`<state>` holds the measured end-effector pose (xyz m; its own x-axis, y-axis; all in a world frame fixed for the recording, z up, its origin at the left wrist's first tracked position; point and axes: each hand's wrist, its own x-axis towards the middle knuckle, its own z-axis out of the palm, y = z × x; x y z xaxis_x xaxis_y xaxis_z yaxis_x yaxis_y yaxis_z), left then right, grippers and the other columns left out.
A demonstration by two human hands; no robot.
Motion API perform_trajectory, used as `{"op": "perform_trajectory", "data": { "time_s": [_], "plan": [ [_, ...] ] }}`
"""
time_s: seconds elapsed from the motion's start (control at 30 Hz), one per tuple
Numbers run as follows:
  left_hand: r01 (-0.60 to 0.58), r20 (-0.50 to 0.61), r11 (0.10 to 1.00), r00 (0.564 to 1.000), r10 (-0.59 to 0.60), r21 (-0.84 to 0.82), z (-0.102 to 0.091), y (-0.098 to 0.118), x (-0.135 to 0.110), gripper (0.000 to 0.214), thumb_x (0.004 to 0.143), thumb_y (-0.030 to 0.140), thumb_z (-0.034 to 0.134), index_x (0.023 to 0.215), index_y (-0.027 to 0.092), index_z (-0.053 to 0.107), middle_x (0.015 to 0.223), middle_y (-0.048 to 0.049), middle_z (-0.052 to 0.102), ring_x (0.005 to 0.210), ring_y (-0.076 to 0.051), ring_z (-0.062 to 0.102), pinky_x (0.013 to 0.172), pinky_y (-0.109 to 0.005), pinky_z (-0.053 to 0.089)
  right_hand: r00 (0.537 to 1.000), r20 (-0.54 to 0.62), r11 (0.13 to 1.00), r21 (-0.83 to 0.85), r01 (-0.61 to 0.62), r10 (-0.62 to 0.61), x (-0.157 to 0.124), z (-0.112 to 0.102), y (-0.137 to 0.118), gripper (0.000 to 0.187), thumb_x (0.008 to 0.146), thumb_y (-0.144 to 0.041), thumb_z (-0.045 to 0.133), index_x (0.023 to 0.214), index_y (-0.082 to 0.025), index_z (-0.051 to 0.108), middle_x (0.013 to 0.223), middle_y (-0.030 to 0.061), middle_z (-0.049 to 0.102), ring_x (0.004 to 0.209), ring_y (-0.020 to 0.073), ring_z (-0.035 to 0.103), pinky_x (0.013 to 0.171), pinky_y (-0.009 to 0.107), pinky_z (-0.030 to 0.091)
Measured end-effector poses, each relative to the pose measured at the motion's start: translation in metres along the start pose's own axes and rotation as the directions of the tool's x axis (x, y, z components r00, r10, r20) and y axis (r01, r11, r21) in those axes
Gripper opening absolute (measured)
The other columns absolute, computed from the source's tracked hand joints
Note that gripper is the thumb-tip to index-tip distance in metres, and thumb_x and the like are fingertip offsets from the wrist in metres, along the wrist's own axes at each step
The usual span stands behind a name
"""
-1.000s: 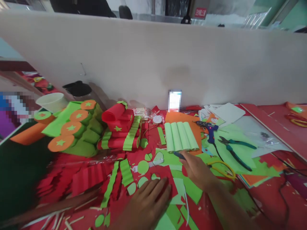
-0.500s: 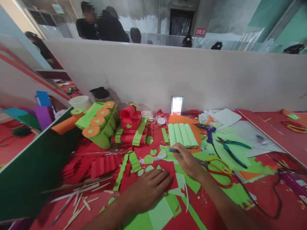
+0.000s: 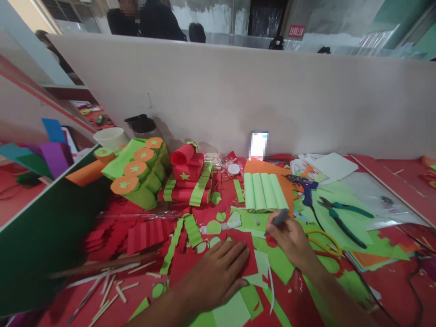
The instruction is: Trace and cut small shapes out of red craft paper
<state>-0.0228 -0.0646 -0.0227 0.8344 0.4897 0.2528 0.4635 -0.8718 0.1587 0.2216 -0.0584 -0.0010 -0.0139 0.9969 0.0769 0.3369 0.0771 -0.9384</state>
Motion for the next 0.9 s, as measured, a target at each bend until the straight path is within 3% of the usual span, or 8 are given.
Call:
{"op": "perform_trajectory", "data": {
  "time_s": [0.1, 0.23, 0.53, 0.9],
  "plan": [
    [0.016, 0.008, 1.000, 1.000, -0.016, -0.014, -0.002, 0.001, 0.003, 0.050, 0.097, 0.048, 0.044, 0.136, 0.018, 0.051, 0.130, -0.0110, 0.060, 0.114, -0.026, 0.056, 0.097, -0.041, 0.044, 0.997, 0.065, 0.999, -0.033, -0.041, 0.043, -0.004, 0.005, 0.004, 0.024, 0.088, -0.043, 0.061, 0.090, -0.019, 0.066, 0.076, 0.0015, 0.064, 0.069, 0.0172, 0.061, 0.064, 0.027, 0.051],
    [0.024, 0.020, 1.000, 1.000, -0.024, -0.017, -0.003, 0.001, 0.005, 0.050, 0.097, 0.049, 0.043, 0.135, 0.018, 0.052, 0.131, -0.0092, 0.060, 0.114, -0.026, 0.057, 0.097, -0.040, 0.045, 0.996, 0.089, 0.993, -0.118, -0.005, 0.016, -0.007, 0.012, 0.007, 0.022, 0.089, -0.037, 0.059, 0.098, -0.021, 0.072, 0.093, 0.0059, 0.071, 0.087, 0.0216, 0.066, 0.077, 0.031, 0.054],
    [-0.020, 0.014, 0.999, 1.000, 0.019, 0.049, -0.003, -0.001, 0.004, 0.054, 0.097, 0.046, 0.046, 0.141, 0.016, 0.046, 0.134, -0.0110, 0.059, 0.115, -0.026, 0.057, 0.098, -0.039, 0.045, 0.998, 0.060, 0.964, -0.266, -0.008, 0.025, -0.008, 0.015, 0.011, 0.009, 0.083, -0.025, 0.060, 0.077, -0.020, 0.063, 0.070, 0.0006, 0.066, 0.066, 0.0181, 0.062, 0.062, 0.027, 0.050],
    [0.016, -0.004, 0.999, 1.000, -0.016, 0.036, 0.000, 0.001, 0.009, 0.050, 0.096, 0.046, 0.048, 0.136, 0.016, 0.052, 0.133, -0.0078, 0.061, 0.109, -0.024, 0.060, 0.094, -0.038, 0.048, 0.995, 0.097, 0.959, -0.284, -0.002, 0.031, -0.006, 0.014, 0.011, 0.006, 0.083, -0.023, 0.060, 0.079, -0.021, 0.063, 0.072, 0.0010, 0.067, 0.068, 0.0191, 0.063, 0.062, 0.028, 0.049]
  ]
}}
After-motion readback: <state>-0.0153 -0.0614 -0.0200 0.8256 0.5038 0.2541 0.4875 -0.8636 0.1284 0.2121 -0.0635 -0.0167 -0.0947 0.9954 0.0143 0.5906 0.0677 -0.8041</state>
